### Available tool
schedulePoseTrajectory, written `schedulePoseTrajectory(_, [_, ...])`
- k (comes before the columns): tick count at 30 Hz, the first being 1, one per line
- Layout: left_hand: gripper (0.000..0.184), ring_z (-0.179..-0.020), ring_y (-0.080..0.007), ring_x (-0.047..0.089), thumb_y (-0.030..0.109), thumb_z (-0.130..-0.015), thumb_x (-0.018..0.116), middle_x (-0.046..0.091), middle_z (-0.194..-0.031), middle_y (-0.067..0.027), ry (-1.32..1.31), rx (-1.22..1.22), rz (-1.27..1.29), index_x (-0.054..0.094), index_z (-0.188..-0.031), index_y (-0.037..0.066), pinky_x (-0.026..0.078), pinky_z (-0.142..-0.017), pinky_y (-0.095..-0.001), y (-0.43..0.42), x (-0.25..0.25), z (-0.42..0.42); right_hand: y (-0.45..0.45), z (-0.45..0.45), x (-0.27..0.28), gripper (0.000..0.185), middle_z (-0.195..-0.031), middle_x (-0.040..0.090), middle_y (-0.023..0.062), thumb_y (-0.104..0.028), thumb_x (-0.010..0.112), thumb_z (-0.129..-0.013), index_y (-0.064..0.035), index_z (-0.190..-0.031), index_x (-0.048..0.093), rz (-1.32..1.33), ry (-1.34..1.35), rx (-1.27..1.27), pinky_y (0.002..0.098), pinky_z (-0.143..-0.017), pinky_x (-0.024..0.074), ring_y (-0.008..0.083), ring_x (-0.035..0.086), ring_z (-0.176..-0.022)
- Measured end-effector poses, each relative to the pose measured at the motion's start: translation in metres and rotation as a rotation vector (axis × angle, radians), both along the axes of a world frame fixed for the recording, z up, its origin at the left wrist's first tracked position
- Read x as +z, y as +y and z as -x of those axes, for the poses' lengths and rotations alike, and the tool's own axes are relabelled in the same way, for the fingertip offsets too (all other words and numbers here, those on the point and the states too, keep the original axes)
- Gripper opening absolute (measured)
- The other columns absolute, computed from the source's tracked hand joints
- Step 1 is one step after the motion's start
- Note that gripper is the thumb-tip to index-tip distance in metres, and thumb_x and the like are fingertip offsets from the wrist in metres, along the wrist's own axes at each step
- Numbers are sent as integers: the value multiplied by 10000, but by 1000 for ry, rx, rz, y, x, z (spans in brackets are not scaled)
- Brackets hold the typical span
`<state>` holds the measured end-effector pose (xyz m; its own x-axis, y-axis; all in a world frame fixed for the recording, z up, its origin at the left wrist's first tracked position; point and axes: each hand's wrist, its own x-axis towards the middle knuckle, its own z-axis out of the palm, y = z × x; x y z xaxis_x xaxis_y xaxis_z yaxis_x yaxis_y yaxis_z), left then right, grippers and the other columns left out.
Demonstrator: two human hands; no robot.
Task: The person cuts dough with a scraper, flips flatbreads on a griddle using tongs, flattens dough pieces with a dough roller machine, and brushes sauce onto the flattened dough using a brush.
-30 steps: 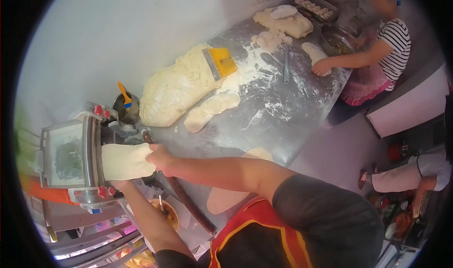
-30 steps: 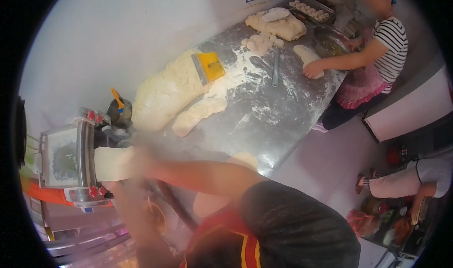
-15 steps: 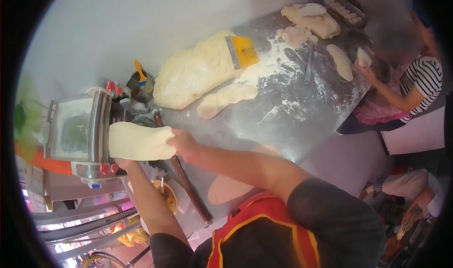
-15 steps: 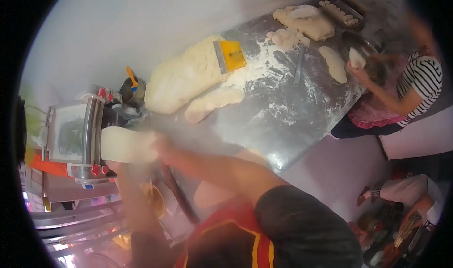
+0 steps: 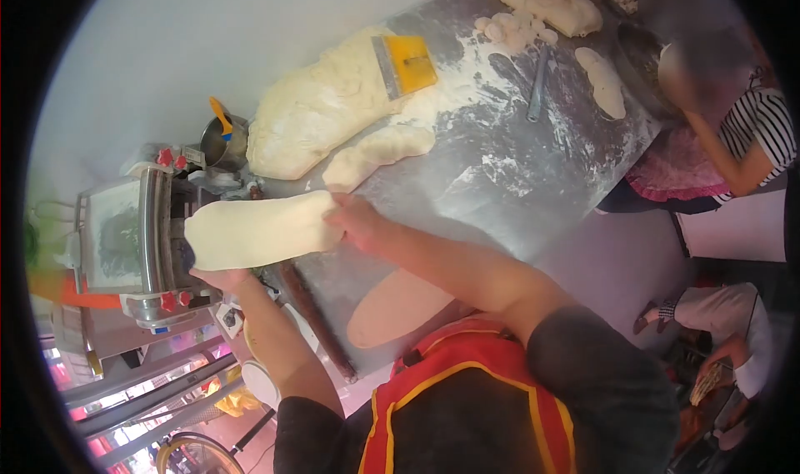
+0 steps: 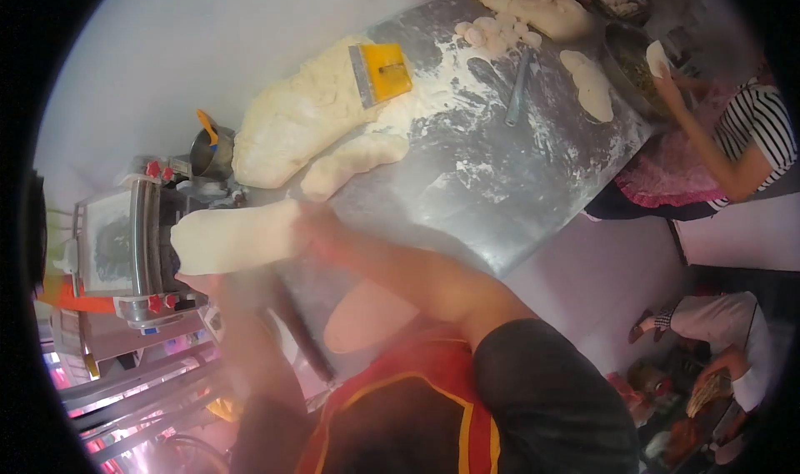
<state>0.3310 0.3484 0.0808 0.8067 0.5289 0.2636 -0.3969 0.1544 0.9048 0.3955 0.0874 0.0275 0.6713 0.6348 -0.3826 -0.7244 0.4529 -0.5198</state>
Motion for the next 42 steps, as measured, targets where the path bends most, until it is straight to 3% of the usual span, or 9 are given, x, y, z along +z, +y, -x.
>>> schedulePoseTrajectory(2, [688, -1277, -291, 344, 546, -862, 435, 367, -1394, -115, -318, -312, 636, 355, -1356, 75, 233, -1070, -481, -30, -11, -4, -46, -14, 0, 381, -1064, 587, 90, -9, 527, -803, 1, -1183, 496, -89, -103, 13, 313, -769, 505, 178, 600, -916])
schedulePoseTrajectory(7, [631, -1296, -297, 307, 466, -892, 456, 347, -1402, -122, 32, -245, 614, 336, -1357, 57, 203, -1081, -483, -164, -20, -31, -215, -59, 6, 382, -1033, 611, 77, -36, 615, -764, -18, -1140, 549, 248, -269, -47, 288, -785, 496, 162, 604, -916])
schedulePoseTrajectory(11, [370, -1232, -284, 392, 219, -954, 400, 448, -1313, -134, 135, -597, 1403, 414, -1272, 31, 286, -1054, -444, -264, -96, -51, -358, -84, -35, 407, -1071, 598, 104, -55, 595, -775, 19, -1168, 525, 736, -315, -232, 306, -809, 474, 176, 587, -922])
schedulePoseTrajectory(21, [322, -1150, -284, 488, 126, -950, 392, 488, -1251, -165, 534, -158, 1214, 400, -1244, -4, 413, -987, -411, -269, -146, -21, -349, -74, -110, 317, -852, 633, 145, -100, 611, -705, -9, -1007, 577, 1344, -593, -127, 360, -709, 470, 243, 617, -796])
schedulePoseTrajectory(26, [314, -1077, -260, 545, 119, -922, 467, 541, -1185, -155, 721, 91, 920, 445, -1200, -24, 439, -954, -364, -163, -116, 51, -241, -48, -98, 394, -903, 619, 192, -186, 675, -681, -14, -1015, 559, 1138, -760, 110, 388, -755, 467, 340, 599, -868])
schedulePoseTrajectory(32, [373, -958, -254, 586, 162, -856, 596, 581, -1084, -155, 1251, 80, -228, 485, -1152, -35, 478, -804, -344, -104, -90, 90, -150, -132, -88, 450, -973, 620, 130, -232, 724, -686, -22, -1051, 566, 1429, -982, -267, 337, -756, 464, 236, 595, -894])
schedulePoseTrajectory(35, [399, -911, -255, 595, 172, -829, 620, 595, -1025, -164, 793, 409, -1026, 496, -1141, -43, 482, -765, -347, -99, -106, 110, -134, -155, -104, 454, -929, 635, 132, -222, 751, -646, -17, -1016, 586, 1670, -897, -117, 336, -729, 476, 227, 612, -856])
schedulePoseTrajectory(38, [398, -905, -262, 597, 159, -825, 608, 593, -1025, -174, 798, 315, -906, 498, -1151, -41, 478, -783, -338, -119, -88, 104, -136, -173, -102, 396, -852, 643, 124, -179, 747, -617, -15, -950, 610, 1453, -850, 205, 335, -686, 482, 221, 622, -789])
schedulePoseTrajectory(42, [345, -888, -240, 606, 194, -858, 563, 619, -1003, -146, 672, -62, -569, 536, -1134, -11, 471, -794, -320, -149, -88, 69, -100, -147, -32, 228, -687, 569, 61, -114, 688, -623, -23, -786, 558, 1388, -1026, 66, 307, -583, 447, 157, 544, -634])
